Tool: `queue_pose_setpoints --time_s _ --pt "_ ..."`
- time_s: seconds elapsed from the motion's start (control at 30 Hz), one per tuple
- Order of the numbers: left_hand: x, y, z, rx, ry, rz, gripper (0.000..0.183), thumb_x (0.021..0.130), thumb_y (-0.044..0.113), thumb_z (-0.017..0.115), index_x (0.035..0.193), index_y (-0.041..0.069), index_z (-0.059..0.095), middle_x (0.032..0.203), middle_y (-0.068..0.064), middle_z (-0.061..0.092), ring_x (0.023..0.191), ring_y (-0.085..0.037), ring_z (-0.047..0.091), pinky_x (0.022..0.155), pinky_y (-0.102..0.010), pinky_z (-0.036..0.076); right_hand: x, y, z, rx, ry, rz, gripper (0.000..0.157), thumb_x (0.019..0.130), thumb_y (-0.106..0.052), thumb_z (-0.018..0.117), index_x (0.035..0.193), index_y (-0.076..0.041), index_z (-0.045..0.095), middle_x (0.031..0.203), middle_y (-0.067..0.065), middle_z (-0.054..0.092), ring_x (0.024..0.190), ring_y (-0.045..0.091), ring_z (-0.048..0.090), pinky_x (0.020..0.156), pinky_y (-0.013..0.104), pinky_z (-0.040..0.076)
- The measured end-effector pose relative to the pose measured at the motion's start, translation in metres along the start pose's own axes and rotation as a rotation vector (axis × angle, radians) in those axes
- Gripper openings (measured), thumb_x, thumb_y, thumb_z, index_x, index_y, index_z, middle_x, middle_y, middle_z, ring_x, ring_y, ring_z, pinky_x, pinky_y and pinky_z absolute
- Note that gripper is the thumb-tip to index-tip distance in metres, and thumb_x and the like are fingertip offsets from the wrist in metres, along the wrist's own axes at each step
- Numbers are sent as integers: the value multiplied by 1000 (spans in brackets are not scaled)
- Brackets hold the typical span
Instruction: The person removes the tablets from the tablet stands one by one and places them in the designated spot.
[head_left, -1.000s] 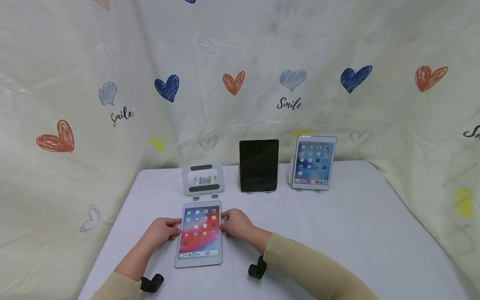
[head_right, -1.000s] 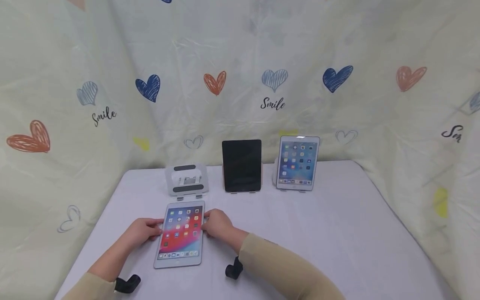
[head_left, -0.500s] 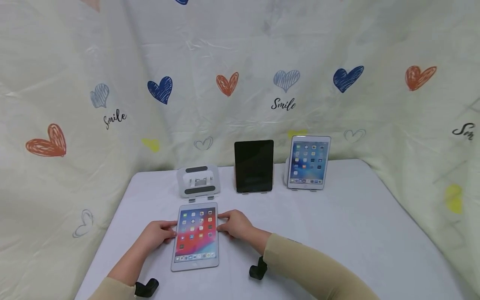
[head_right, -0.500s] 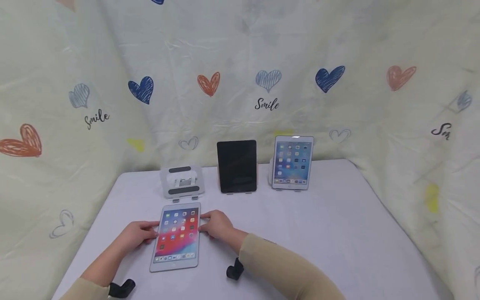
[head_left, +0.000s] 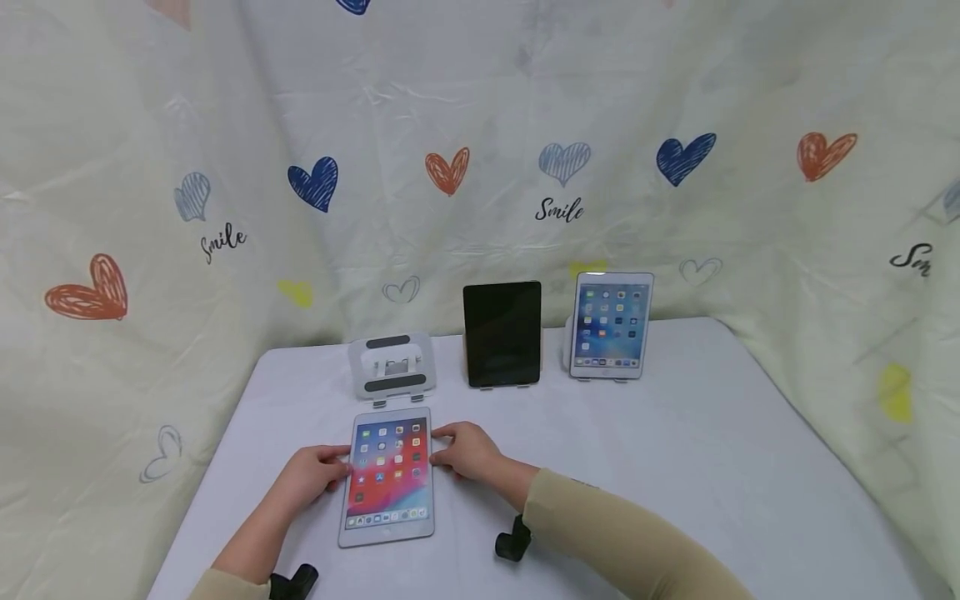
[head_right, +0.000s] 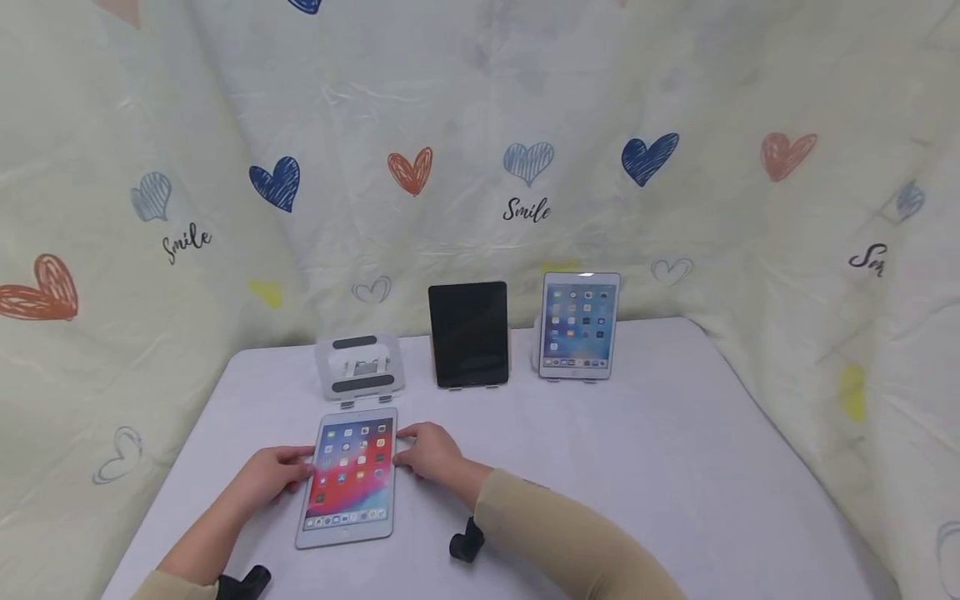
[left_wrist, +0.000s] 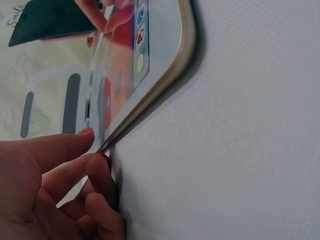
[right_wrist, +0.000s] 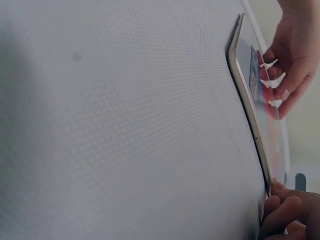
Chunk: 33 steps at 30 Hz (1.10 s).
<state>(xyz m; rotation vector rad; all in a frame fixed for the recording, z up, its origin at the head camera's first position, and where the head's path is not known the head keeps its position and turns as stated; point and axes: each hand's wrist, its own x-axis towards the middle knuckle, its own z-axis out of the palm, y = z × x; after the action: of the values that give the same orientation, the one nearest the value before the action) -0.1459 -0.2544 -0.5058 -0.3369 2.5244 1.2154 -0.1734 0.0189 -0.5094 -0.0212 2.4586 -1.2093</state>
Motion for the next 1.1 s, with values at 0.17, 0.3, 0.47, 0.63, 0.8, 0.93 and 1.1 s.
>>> queue_pose_setpoints --time_s 0.17,0.3,0.47,0.63,0.8,0.93,1.1 --pt "-1 2 0 -7 -2 -2 44 94 26 67 132 2 62 79 -9 60 71 -21 55 63 -30 47 -1 1 -3 4 12 -16 47 85 -27 80 129 -16 67 74 2 62 48 20 56 54 27 48" --pt "0 4 0 -8 8 -8 43 96 28 65 130 2 63 83 -8 61 71 -21 56 62 -30 47 -3 2 -8 19 26 -31 45 86 -26 79 128 -16 67 74 2 62 51 19 57 57 27 49" --pt "0 9 -1 -14 32 4 45 97 32 62 131 2 61 90 -9 62 73 -21 56 61 -31 48 -5 2 -16 42 30 -31 43 86 -27 78 127 -16 68 76 4 62 54 20 58 58 28 50" --pt "3 15 0 -33 54 3 47 98 33 61 135 4 59 96 -10 62 77 -21 57 64 -30 50 -6 2 -26 41 37 -41 44 87 -29 77 128 -17 67 79 5 62 57 23 60 62 29 51" --pt "4 25 3 -38 71 14 48 98 34 62 136 5 59 107 -13 63 83 -22 58 66 -29 53 -2 9 -37 45 35 -66 45 88 -31 76 130 -16 66 80 4 63 62 22 61 64 30 50" --pt "4 35 8 -56 78 30 46 97 33 63 135 7 60 117 -16 62 89 -22 59 70 -30 55 1 14 -47 44 41 -73 46 89 -31 76 131 -16 66 83 2 63 66 21 62 66 30 51" --pt "7 44 18 -81 84 57 45 97 31 63 135 8 61 123 -18 60 93 -24 61 76 -35 57 2 18 -62 33 59 -77 46 89 -32 75 132 -17 65 87 1 63 72 21 62 66 29 51"
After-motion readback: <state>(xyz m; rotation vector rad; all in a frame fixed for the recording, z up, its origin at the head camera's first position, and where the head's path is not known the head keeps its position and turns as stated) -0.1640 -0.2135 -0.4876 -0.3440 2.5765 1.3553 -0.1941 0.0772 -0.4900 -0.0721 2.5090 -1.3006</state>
